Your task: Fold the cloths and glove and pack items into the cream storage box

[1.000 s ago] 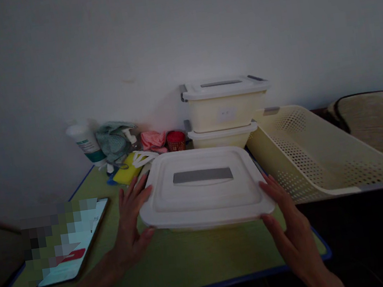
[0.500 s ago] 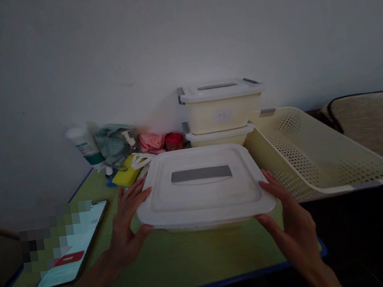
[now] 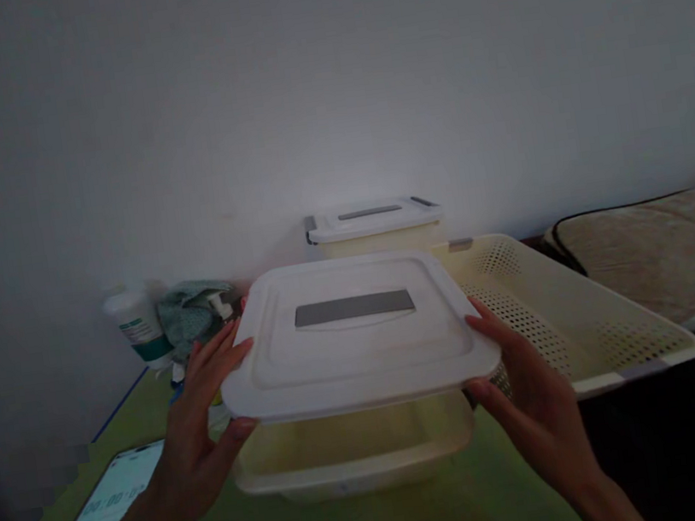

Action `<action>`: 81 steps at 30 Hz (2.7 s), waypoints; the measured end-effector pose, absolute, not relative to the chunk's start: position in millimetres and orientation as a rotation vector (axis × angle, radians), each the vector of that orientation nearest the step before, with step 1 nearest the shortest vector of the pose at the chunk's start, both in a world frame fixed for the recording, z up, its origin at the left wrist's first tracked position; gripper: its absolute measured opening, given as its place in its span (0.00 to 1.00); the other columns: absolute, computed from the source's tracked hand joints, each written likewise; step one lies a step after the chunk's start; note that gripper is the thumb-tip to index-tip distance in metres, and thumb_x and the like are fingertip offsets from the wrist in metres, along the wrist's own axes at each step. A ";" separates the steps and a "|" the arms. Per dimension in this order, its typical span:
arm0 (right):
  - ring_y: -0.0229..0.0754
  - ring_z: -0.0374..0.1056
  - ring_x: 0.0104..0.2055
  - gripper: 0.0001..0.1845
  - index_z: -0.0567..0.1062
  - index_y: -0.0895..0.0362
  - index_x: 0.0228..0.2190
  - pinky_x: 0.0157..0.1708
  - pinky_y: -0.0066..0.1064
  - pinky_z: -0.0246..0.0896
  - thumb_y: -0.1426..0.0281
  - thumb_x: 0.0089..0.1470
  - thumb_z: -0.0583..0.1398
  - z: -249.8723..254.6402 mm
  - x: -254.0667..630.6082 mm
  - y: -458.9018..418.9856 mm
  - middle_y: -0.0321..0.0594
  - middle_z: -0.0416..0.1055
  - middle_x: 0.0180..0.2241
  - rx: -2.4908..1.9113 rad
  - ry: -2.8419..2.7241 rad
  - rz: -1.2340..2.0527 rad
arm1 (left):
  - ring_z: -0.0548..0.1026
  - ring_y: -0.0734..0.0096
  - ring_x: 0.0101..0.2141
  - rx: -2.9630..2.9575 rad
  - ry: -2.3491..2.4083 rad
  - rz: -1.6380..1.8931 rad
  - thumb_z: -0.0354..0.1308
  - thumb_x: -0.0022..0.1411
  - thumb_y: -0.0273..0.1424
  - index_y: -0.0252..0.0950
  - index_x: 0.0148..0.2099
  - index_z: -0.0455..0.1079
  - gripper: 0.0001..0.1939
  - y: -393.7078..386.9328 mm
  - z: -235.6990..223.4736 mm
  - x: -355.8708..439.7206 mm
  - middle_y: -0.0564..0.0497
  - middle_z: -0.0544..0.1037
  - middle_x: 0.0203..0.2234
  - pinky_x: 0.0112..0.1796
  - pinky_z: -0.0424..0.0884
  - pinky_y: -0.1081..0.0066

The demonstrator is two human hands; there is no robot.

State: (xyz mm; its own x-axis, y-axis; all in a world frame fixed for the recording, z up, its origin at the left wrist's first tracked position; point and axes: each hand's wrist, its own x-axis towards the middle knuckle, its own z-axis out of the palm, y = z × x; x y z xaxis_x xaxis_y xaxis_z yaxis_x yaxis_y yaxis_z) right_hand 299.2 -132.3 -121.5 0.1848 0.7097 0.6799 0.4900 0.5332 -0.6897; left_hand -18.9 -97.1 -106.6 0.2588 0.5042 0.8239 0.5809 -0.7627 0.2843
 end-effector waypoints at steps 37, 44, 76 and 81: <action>0.50 0.66 0.45 0.27 0.69 0.55 0.44 0.43 0.42 0.65 0.50 0.48 0.56 -39.9 359.4 72.9 0.46 0.69 0.46 -1.100 -1.547 0.073 | 0.68 0.59 0.52 -2.584 -1.393 -1.672 0.49 0.60 0.42 0.27 0.56 0.63 0.28 72.2 -36.4 63.3 0.39 0.69 0.54 0.52 0.62 0.62; 0.51 0.67 0.46 0.27 0.70 0.54 0.42 0.44 0.45 0.64 0.49 0.48 0.55 -36.9 363.8 87.3 0.46 0.71 0.45 -1.117 -1.602 -0.036 | 0.71 0.60 0.48 -2.619 -1.383 -1.770 0.51 0.58 0.44 0.27 0.58 0.61 0.31 90.8 -40.3 61.3 0.39 0.70 0.53 0.50 0.65 0.63; 0.42 0.66 0.29 0.27 0.73 0.58 0.42 0.26 0.33 0.61 0.54 0.44 0.61 -33.3 365.7 80.6 0.39 0.71 0.27 -1.119 -1.478 0.155 | 0.75 0.63 0.32 -2.548 -1.433 -1.379 0.50 0.61 0.43 0.28 0.56 0.65 0.28 85.2 -20.8 60.0 0.42 0.79 0.38 0.37 0.69 0.67; 0.37 0.61 0.22 0.26 0.74 0.57 0.41 0.19 0.29 0.56 0.53 0.42 0.62 -32.8 369.2 79.8 0.37 0.69 0.24 -1.145 -1.463 0.191 | 0.75 0.63 0.33 -2.569 -1.437 -1.289 0.49 0.61 0.45 0.29 0.56 0.66 0.29 85.5 -17.4 60.0 0.42 0.79 0.35 0.39 0.68 0.66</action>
